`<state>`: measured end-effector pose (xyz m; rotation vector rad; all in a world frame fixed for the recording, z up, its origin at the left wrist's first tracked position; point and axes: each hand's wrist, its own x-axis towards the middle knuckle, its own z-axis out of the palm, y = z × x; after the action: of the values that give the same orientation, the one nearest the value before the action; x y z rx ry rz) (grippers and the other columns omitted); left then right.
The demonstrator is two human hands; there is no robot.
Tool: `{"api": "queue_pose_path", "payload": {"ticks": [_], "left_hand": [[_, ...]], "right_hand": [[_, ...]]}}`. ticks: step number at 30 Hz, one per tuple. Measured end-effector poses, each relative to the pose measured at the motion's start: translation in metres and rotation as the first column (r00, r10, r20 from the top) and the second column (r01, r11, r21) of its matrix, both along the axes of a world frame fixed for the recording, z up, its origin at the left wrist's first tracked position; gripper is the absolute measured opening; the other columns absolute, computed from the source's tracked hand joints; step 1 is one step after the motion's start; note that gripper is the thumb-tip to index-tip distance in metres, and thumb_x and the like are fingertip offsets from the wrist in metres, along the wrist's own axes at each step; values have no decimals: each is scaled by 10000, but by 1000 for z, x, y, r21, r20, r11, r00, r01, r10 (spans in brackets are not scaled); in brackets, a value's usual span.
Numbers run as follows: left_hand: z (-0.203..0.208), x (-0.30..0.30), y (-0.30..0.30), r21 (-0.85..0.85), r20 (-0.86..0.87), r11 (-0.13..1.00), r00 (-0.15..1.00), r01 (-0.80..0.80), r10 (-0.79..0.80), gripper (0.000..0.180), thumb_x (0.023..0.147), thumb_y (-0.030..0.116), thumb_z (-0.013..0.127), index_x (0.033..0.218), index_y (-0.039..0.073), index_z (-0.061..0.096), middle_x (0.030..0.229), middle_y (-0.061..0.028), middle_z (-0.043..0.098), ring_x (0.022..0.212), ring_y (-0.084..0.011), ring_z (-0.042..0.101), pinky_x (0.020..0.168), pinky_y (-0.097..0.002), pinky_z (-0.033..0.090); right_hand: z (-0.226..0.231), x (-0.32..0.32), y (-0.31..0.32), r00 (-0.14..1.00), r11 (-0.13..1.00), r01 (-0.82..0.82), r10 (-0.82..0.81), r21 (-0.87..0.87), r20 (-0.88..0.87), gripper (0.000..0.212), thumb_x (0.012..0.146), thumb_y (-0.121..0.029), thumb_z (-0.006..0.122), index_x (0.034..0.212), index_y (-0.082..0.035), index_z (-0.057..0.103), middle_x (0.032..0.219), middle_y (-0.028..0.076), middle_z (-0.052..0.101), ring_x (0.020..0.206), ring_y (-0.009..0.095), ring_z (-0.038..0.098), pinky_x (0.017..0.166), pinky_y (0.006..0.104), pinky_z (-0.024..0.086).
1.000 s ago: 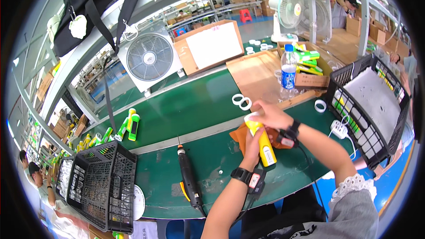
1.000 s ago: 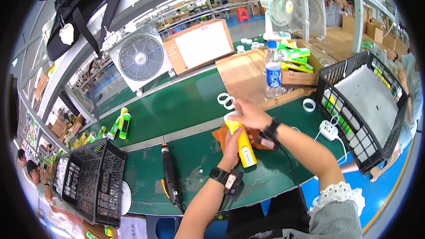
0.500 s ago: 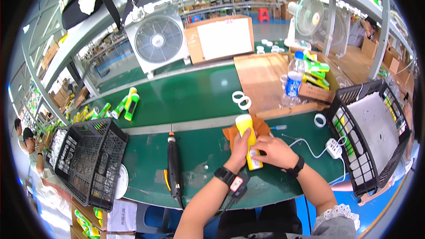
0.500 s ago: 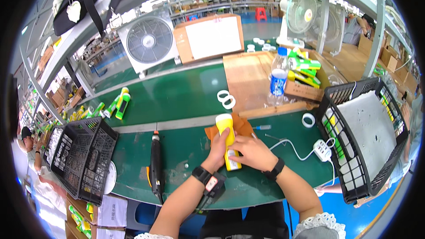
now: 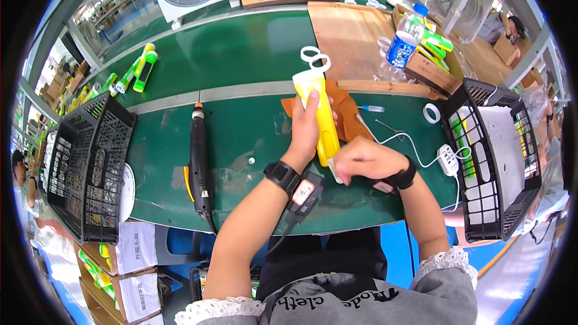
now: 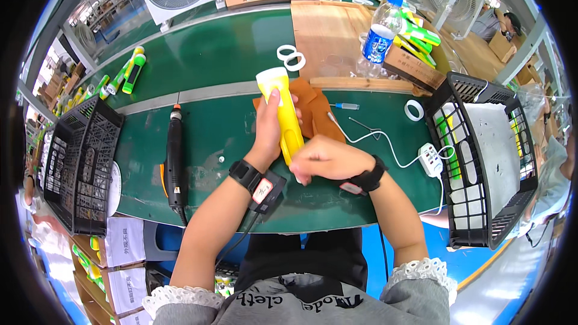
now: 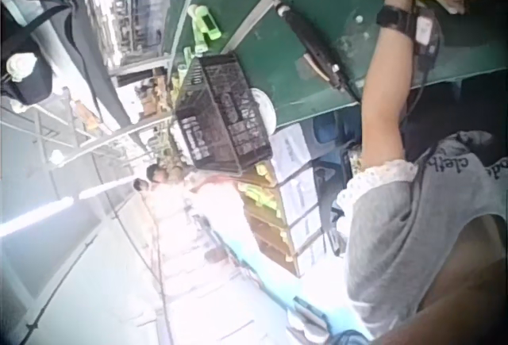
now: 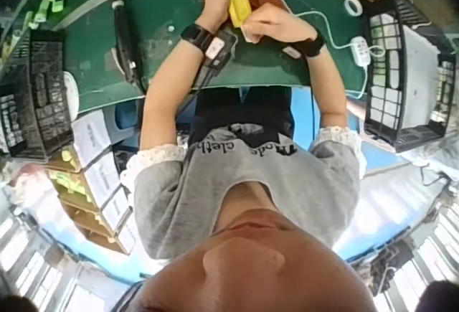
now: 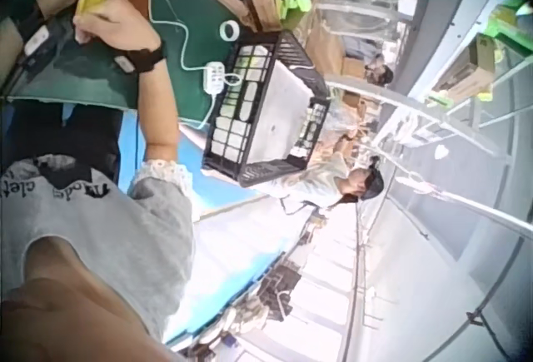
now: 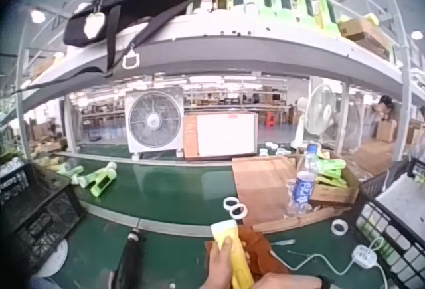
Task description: Assemble handheld flashlights by fitting bodies, lenses, and internal components.
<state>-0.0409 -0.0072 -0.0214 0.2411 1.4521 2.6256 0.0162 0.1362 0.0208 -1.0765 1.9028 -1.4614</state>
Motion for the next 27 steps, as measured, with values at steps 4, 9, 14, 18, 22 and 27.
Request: {"api": "queue_pose_path", "payload": {"ticks": [4, 9, 14, 18, 22, 27], "left_hand": [[5, 7, -2, -2, -185, 1000, 983, -26, 25, 287, 910, 270, 431, 1080, 41, 402, 901, -108, 543, 688, -168, 565, 574, -293, 482], [2, 10, -1, 19, -216, 1000, 976, -4, 8, 278, 896, 217, 461, 1098, 43, 385, 933, -120, 536, 692, -179, 565, 572, -299, 485], [3, 7, -1, 53, -245, 998, 969, 46, -32, 318, 886, 226, 483, 1124, 48, 369, 970, -128, 524, 719, -183, 563, 628, -309, 485], [-4, 6, -3, 128, -170, 985, 981, 115, -93, 322, 886, 224, 482, 1131, 50, 364, 979, -122, 522, 743, -181, 562, 644, -307, 481], [-9, 8, 8, -32, -228, 999, 973, -42, 34, 288, 895, 220, 455, 1120, 62, 370, 969, -100, 519, 727, -176, 557, 619, -305, 480], [-4, 13, 6, 27, -7, 998, 998, 64, -64, 260, 900, 238, 443, 1091, 72, 383, 902, -77, 509, 667, -172, 549, 556, -317, 485]], "right_hand": [[-1, -2, 10, 875, 943, 319, -254, 95, -412, 183, 765, -119, 595, 893, -14, 517, 730, 70, 549, 680, 213, 546, 605, 297, 429], [-11, -5, 11, 778, 897, 383, -184, 221, -600, 761, 482, -330, 802, 1056, -26, 405, 965, 147, 481, 896, 328, 496, 806, 389, 375], [0, -2, 8, 707, 876, 417, -145, 243, -692, 784, 488, -404, 799, 1060, -30, 416, 927, 150, 508, 867, 340, 500, 771, 394, 389], [5, -1, -1, 706, 769, 593, -355, 239, -613, 573, 648, -382, 722, 1005, -39, 432, 814, 138, 558, 769, 314, 545, 666, 398, 420], [-11, -9, 3, 572, 656, 734, -461, 174, -678, 233, 819, -273, 574, 841, -74, 455, 681, 124, 583, 639, 326, 574, 540, 403, 433], [-12, -27, 40, 433, 447, 884, -680, 134, -592, 177, 797, -197, 581, 813, -43, 496, 649, 127, 574, 637, 314, 577, 545, 399, 434]]}}
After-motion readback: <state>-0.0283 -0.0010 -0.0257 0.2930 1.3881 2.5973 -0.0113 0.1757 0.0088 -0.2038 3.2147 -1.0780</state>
